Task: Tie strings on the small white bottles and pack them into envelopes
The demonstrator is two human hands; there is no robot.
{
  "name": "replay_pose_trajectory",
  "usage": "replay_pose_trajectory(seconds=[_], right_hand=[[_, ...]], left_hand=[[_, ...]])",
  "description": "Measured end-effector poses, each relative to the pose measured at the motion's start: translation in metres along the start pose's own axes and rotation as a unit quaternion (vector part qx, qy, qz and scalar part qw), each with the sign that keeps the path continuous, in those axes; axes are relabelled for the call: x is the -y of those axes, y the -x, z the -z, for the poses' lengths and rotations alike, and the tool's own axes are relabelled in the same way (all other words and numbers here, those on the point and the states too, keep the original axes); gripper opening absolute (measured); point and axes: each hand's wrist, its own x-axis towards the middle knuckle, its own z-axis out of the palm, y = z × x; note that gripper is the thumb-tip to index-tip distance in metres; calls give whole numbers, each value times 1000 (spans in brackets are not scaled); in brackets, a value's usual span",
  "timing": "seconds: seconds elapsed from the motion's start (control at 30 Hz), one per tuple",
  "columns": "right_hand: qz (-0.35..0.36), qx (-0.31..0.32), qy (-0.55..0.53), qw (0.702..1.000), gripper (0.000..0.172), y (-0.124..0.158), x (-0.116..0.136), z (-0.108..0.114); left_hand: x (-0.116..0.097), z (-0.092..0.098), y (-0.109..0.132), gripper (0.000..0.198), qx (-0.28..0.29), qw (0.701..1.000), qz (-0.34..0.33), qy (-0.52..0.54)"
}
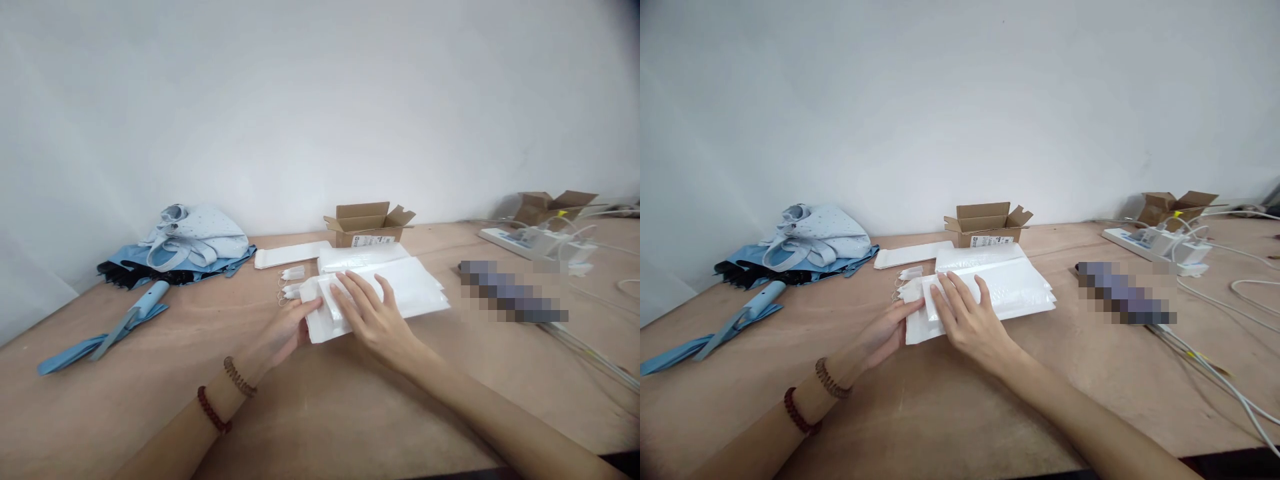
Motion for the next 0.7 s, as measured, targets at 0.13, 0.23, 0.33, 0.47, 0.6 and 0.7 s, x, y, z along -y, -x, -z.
replay_pose_trajectory(seconds=[0.13, 0.23, 0.33, 0.47, 0.6, 0.7], right_hand=[[-14, -35, 15, 999, 34, -1, -1, 6], [-27, -35, 10, 999, 35, -1, -1, 6], [-37, -18, 13, 999, 39, -1, -1, 2], [-36, -14, -3, 999, 37, 1, -4, -7], [-36, -8, -20, 999, 30, 3, -8, -13], [-30, 3, -14, 999, 28, 4, -9, -15]], left_hand=[[-3, 0, 1, 28, -5, 1000, -18, -23], [-4, 3, 1, 27, -38, 997, -42, -58], [-2, 7, -1, 29, -71, 991, -75, -88], [-2, 10, -2, 35, -112, 982, -103, -113], [-4, 9, -1, 41, -130, 977, -127, -108], [-5, 10, 0, 36, -113, 975, -147, -124]])
